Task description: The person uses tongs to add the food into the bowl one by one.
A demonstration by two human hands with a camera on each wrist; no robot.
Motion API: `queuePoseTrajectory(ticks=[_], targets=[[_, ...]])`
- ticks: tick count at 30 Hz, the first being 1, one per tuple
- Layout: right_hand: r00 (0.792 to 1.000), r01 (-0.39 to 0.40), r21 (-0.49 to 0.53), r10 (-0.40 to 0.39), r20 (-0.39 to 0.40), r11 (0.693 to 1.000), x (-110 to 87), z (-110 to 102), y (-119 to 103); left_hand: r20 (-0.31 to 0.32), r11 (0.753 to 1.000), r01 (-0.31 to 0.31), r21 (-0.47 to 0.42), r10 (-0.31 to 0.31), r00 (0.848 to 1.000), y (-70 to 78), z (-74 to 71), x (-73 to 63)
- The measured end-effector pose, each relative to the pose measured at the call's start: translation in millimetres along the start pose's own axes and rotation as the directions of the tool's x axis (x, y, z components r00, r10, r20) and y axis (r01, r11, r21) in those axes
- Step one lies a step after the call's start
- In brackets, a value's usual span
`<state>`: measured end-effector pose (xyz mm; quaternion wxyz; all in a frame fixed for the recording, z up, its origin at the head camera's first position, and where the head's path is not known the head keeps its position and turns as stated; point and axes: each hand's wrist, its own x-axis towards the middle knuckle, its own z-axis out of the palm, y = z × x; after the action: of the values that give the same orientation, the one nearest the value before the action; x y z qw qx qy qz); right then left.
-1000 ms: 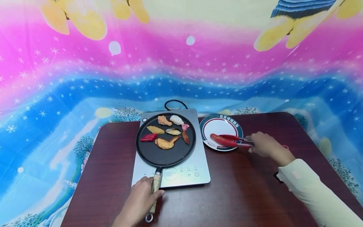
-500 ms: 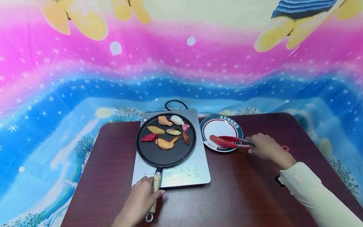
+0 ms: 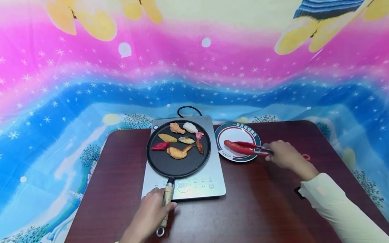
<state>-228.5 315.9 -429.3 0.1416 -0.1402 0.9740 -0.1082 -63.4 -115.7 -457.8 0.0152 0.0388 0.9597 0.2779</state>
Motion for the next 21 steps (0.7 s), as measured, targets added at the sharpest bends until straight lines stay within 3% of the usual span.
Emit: queuePoseTrajectory(ticks=[9, 21], targets=[[0.995, 0.053, -0.011, -0.054, -0.082, 0.999, -1.3, -15.3, -24.0, 0.002, 1.000, 0.010, -0.023, -0.010, 1.000, 1.4, -1.2, 0.9], [0.983, 0.138, -0.022, -0.139, -0.122, 0.990, -9.2, -31.9, -70.1, 0.010, 1.000, 0.015, -0.007, -0.015, 1.000, 1.8, -1.5, 0.8]])
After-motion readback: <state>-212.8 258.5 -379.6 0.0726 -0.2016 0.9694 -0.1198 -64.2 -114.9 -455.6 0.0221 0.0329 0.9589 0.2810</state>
